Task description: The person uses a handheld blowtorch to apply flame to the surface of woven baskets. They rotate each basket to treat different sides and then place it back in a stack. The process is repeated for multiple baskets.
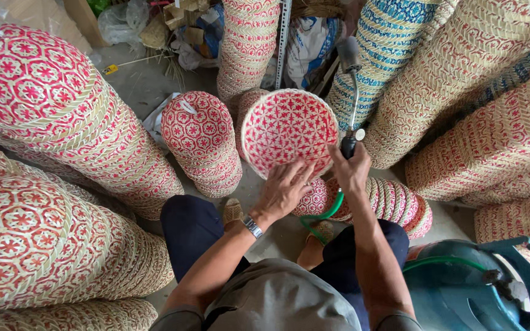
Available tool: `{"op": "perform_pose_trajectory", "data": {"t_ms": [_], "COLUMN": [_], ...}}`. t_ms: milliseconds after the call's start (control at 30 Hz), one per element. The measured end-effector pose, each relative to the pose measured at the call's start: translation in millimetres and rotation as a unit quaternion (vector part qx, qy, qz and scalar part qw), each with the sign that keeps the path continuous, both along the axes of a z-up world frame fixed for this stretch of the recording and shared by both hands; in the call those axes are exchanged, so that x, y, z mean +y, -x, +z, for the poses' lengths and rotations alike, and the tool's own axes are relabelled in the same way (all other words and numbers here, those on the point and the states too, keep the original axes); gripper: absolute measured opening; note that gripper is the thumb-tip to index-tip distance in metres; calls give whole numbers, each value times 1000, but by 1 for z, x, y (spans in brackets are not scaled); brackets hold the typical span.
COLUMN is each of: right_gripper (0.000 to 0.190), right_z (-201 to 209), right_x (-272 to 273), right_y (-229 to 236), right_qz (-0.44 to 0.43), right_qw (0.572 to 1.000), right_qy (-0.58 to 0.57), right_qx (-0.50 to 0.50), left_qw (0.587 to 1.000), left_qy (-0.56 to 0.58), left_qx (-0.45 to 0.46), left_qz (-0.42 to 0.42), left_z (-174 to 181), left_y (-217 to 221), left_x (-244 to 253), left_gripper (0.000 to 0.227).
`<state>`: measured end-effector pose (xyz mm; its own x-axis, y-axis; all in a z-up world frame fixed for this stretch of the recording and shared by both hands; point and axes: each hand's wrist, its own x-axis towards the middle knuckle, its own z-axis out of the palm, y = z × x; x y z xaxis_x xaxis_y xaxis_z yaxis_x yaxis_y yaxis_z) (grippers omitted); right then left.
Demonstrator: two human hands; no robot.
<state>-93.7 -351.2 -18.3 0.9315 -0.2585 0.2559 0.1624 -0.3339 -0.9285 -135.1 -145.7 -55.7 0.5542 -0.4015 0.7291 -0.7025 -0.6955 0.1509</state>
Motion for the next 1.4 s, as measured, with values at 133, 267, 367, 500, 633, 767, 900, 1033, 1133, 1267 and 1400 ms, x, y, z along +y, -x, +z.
{"op": "perform_pose_trajectory", "data": {"t_ms": [133, 267, 367, 500, 633, 767, 900, 1033, 1133, 1267, 1400], "right_gripper": [33, 35, 36, 37, 36, 27, 32, 31, 29, 31, 28], "right_z": [7, 20, 22, 17, 19, 30, 23, 6, 6, 14, 21], "right_x": [-43, -63, -58, -48, -49, -55, -35, -10, -3, 2, 12], "right_y": [2, 14, 21, 21, 28, 55, 84, 87, 85, 84, 78], "right_qz": [26, 74, 91, 109, 72, 103, 194, 189, 236, 149, 177], "right_qw": [994, 980, 974, 966, 971, 966, 933, 927, 927, 932, 942], "right_qy": [85, 139, 171, 202, 202, 221, 300, 324, 291, 327, 284], "right_qx": [58, 121, 119, 122, 104, 79, 38, -9, -21, 51, -37], "left_qw": [987, 946, 848, 801, 784, 574, 516, 511, 511, 484, 486], "left_qy": [109, 191, 196, 165, 261, 541, 612, 662, 683, 701, 717], "left_qx": [-18, 260, 487, 570, 560, 608, 594, 535, 505, 510, 485], "left_qz": [120, -19, -70, -78, -60, -91, -75, -118, -134, -124, -119], "left_z": [9, 11, -8, -43, -75, -83, -77, -77, -77, -75, -72], "left_y": [-17, -53, -60, -68, -60, -50, -48, -47, -47, -46, -44], "left_x": [49, 100, 105, 100, 108, 109, 104, 92, 93, 98, 87], "left_gripper": [72, 77, 80, 50, 37, 36, 41, 43, 46, 43, 42]}}
